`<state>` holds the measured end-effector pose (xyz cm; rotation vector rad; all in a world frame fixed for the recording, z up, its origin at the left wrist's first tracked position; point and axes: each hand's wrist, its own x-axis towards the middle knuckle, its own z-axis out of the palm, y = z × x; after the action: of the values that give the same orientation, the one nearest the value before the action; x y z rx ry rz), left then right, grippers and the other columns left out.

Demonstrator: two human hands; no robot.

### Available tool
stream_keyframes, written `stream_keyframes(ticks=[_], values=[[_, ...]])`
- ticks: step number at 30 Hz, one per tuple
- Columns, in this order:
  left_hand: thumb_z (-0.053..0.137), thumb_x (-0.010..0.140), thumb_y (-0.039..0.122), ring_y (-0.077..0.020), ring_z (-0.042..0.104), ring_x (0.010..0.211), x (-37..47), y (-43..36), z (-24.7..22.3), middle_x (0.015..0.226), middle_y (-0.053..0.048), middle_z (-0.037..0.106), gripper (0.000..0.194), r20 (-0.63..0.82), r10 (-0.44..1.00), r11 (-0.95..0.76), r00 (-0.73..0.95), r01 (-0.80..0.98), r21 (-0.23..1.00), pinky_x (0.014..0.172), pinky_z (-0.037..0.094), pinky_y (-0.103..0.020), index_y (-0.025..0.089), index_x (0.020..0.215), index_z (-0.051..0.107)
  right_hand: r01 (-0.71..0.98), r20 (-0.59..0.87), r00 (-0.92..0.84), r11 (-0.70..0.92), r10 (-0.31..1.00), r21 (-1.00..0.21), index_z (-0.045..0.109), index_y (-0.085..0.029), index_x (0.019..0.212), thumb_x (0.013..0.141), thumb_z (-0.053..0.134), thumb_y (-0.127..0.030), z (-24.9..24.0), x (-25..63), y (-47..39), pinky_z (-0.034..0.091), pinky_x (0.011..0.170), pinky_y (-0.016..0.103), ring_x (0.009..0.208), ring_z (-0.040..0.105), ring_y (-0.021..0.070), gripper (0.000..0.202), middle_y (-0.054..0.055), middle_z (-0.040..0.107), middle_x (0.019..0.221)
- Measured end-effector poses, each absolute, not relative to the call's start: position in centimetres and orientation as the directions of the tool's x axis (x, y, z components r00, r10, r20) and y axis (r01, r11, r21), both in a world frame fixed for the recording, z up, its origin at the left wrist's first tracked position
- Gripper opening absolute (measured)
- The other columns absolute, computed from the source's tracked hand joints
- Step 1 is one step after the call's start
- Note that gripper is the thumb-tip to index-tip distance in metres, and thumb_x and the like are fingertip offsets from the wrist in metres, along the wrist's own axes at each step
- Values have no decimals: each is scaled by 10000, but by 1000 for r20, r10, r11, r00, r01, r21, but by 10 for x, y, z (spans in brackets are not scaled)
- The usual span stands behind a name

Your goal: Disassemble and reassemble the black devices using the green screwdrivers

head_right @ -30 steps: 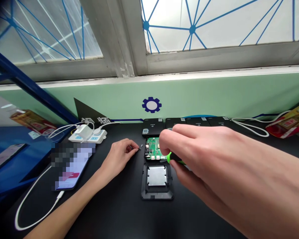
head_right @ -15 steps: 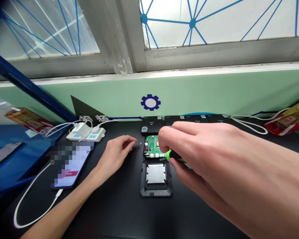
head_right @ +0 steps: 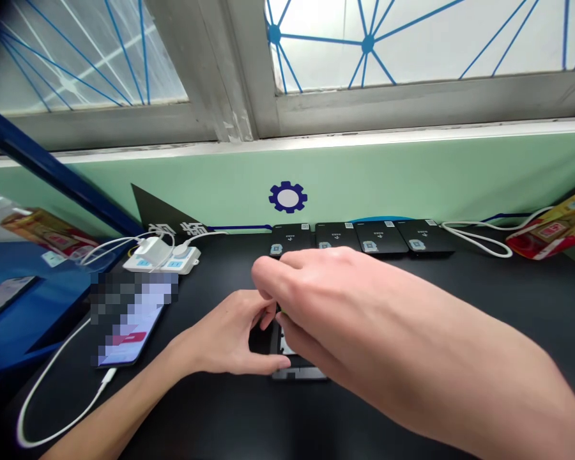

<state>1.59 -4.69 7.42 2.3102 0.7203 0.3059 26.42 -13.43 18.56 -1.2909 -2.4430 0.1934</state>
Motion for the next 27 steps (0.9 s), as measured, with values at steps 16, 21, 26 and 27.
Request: stream_keyframes(ticks=[16,21,26,27], values=[[822,849,466,-304,719,884,23,-50,52,883,-36,743,312,-52,542,-726,839,498,475,683,423,-336,233,937,634,698,138,-579,577,803,-424,472,-245,981,1142,606,-245,166,244,-119,355,722,328,815,497,147,209,-58,593,932],[845,823,482,-246,641,746,23,-50,50,738,18,632,398,-83,550,-710,831,518,478,615,313,-335,242,834,528,727,103,-551,537,828,-429,500,-248,1001,1141,594,-246,166,244,-119,371,721,328,828,512,153,169,-53,605,945],[864,802,468,-227,590,712,24,-50,50,687,36,565,451,-78,561,-695,824,520,496,614,274,-334,246,805,471,739,80,-544,522,835,-426,479,-251,960,1125,591,-232,169,242,-118,354,683,338,796,498,164,201,-52,598,920],[866,799,465,-227,588,711,24,-50,50,688,37,566,455,-80,562,-693,824,521,498,615,273,-333,246,805,468,738,78,-547,524,834,-426,471,-250,948,1123,590,-227,170,242,-118,347,674,339,784,492,165,213,-52,592,907]])
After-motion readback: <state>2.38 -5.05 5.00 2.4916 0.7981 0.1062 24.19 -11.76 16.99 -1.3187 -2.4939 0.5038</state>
